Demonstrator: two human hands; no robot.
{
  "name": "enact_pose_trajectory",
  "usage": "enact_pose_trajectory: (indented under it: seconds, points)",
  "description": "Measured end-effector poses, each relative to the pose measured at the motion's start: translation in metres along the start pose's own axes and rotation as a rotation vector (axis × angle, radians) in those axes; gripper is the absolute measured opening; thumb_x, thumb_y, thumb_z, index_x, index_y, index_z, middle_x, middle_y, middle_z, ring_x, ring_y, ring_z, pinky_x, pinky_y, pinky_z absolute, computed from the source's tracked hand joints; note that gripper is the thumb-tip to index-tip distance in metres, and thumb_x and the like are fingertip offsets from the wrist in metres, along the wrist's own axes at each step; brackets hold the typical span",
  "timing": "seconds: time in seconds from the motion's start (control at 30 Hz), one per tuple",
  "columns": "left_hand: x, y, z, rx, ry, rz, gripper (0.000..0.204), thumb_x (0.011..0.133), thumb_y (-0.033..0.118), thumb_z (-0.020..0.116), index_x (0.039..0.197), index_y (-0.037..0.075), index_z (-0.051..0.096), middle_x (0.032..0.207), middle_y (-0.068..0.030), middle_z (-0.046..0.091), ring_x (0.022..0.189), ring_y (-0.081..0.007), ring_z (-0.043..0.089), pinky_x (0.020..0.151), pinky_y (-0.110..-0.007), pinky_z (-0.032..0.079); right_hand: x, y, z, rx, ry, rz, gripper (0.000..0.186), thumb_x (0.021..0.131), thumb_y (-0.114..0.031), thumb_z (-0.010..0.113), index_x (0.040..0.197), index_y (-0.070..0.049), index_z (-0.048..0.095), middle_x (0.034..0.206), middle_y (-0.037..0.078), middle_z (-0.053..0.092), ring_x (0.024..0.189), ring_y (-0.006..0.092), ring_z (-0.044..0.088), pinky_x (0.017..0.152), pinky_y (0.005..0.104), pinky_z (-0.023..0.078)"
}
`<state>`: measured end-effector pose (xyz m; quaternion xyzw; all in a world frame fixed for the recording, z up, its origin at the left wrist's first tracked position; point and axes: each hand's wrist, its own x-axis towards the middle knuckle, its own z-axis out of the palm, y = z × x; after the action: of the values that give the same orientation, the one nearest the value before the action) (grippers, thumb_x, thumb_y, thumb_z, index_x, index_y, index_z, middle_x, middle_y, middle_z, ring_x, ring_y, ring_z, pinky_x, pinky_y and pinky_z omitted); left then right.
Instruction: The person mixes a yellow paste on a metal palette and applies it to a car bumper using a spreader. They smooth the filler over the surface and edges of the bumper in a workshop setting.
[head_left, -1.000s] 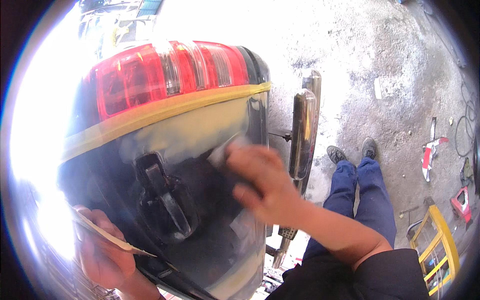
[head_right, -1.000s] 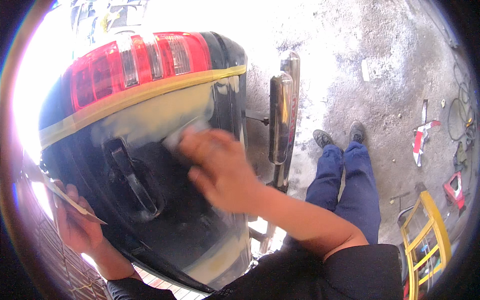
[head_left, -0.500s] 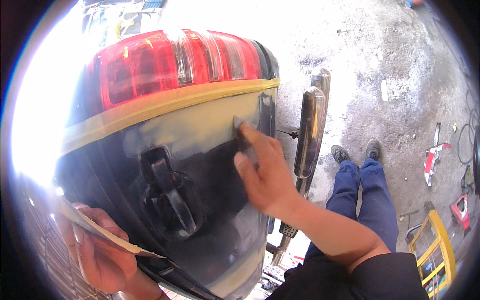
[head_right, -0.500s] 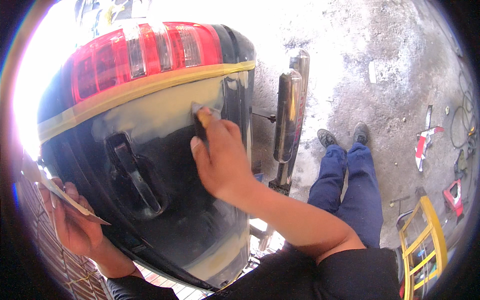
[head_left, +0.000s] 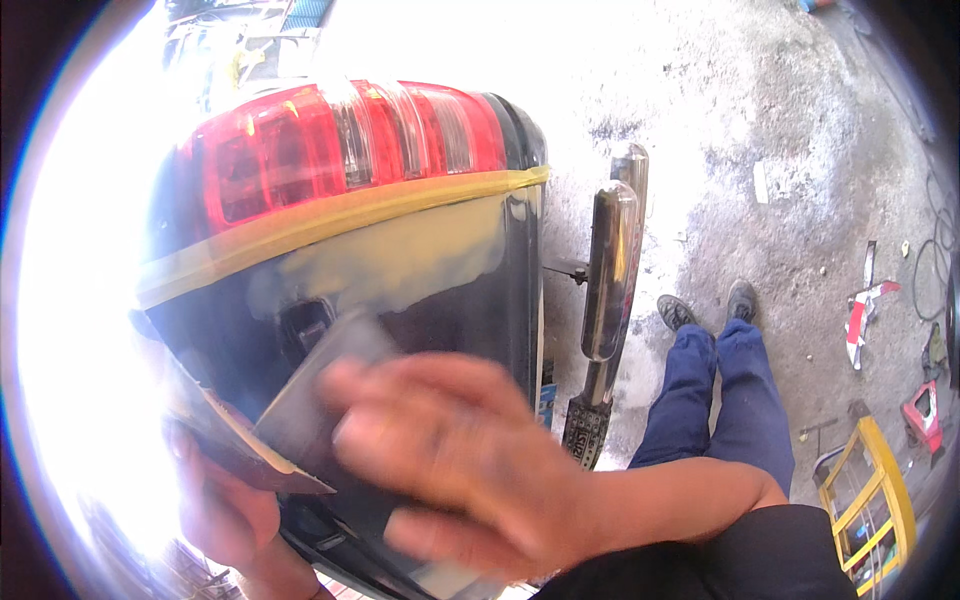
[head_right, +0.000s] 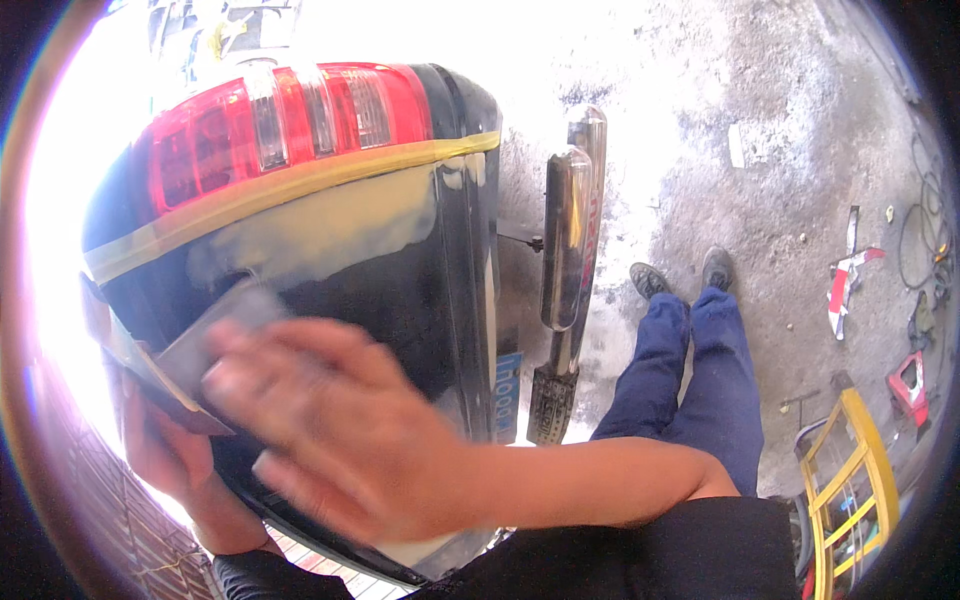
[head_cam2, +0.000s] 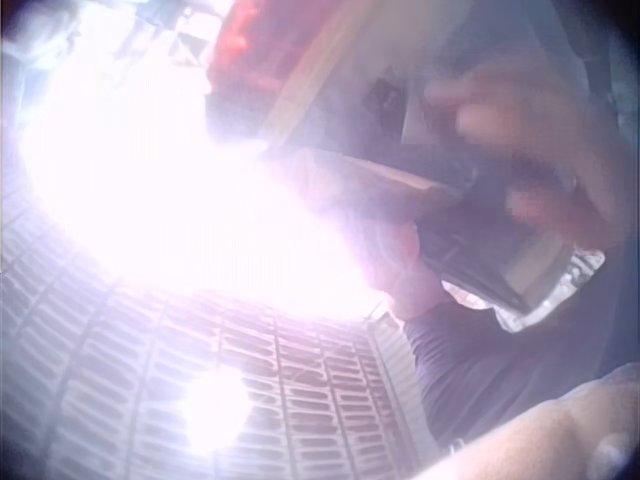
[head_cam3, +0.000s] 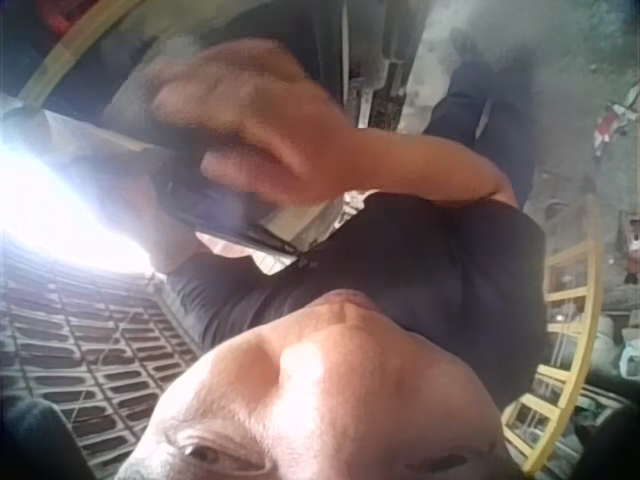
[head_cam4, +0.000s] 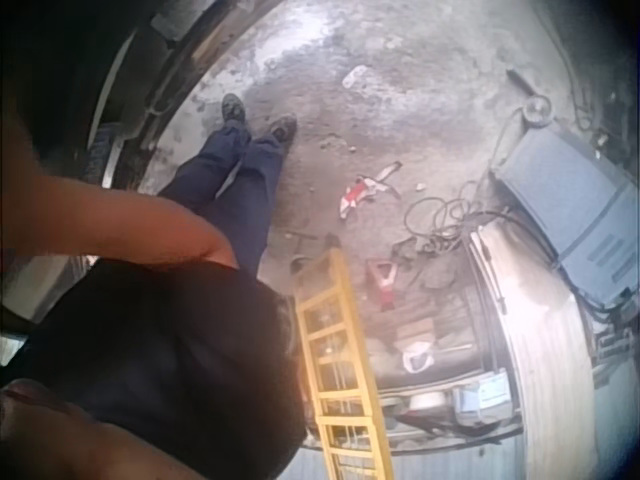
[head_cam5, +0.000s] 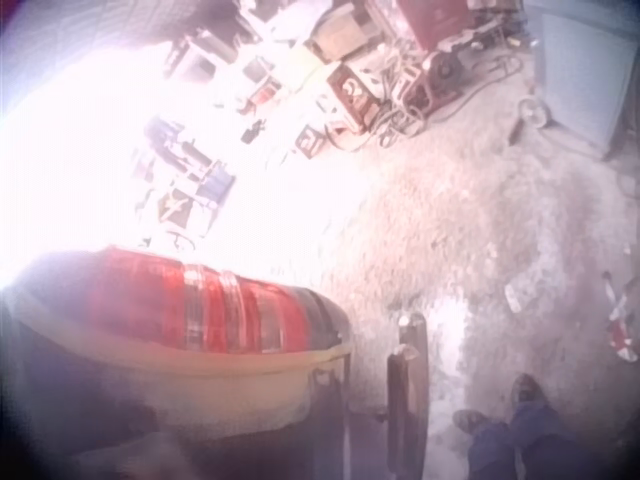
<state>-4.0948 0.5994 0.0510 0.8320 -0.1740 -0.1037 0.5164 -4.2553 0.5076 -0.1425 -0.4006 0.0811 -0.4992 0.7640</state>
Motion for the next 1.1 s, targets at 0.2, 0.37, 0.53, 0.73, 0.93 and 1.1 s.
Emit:
enact_pose_trajectory:
  seconds: [0.2,0.37,0.53,0.73,0.93,1.1]
  points:
    - [0.009,-0.001,0.004,-0.068,-0.149,0.179,0.038,0.107,0.018,0.046,0.136,-0.006,0.048,0.126,-0.0158,0.055,0.1,-0.0204,0.059,0.079,-0.03,0.055,-0.012,0.033,0.01,-0.276,-0.132,-0.171,0.044,0.092,-0.009,0.066,0.134,-0.001,0.059,0.142,0.02,0.059,0.125,0.0354,0.059,0.097,0.0431,0.047]
    - [0.013,0.012,-0.005,-0.139,-0.491,0.198,0.04,0.105,0.007,0.043,0.14,-0.011,0.037,0.126,-0.021,0.05,0.097,-0.0231,0.058,0.065,-0.028,0.057,-0.026,0.055,-0.07,-0.241,-0.24,0.136,0.053,0.098,-0.02,0.064,0.145,-0.001,0.046,0.146,0.021,0.053,0.129,0.03,0.057,0.107,0.0424,0.046]
    - [0.008,0.016,-0.004,-0.207,-0.459,0.132,0.05,0.105,0.001,0.037,0.153,-0.005,0.024,0.138,-0.0236,0.045,0.105,-0.0237,0.053,0.08,-0.029,0.059,-0.009,0.058,-0.096,0.327,-0.035,0.269,0.053,0.092,0.0,0.064,0.141,0.0,0.043,0.143,0.021,0.053,0.132,0.028,0.055,0.112,0.0462,0.045]
    - [0.01,0.013,0.002,-0.15,-0.458,0.217,0.048,0.106,0.002,0.036,0.152,-0.006,0.027,0.138,-0.025,0.044,0.105,-0.0234,0.054,0.081,-0.031,0.062,0.037,0.065,-0.07,-0.422,-0.227,-0.288,0.06,0.076,0.023,0.061,0.128,-0.006,0.06,0.12,0.021,0.071,0.114,0.0369,0.069,0.093,0.0398,0.058]
    - [0.003,0.019,0.009,-0.08,-0.333,0.183,0.05,0.106,0.004,0.035,0.154,-0.005,0.024,0.137,-0.0243,0.043,0.103,-0.0227,0.054,0.08,-0.03,0.062,0.053,0.071,-0.048,-0.53,-0.196,-0.453,0.06,0.072,0.022,0.063,0.125,-0.005,0.064,0.118,0.017,0.073,0.102,0.0348,0.071,0.087,0.0374,0.059]
    - [0.001,0.019,0.003,-0.058,-0.366,0.185,0.05,0.106,0.004,0.036,0.154,-0.003,0.024,0.137,-0.0225,0.042,0.099,-0.0218,0.054,0.078,-0.03,0.061,0.057,0.081,-0.049,-0.526,-0.21,-0.488,0.061,0.071,0.023,0.062,0.126,-0.003,0.063,0.12,0.017,0.073,0.101,0.0332,0.069,0.084,0.0366,0.059]
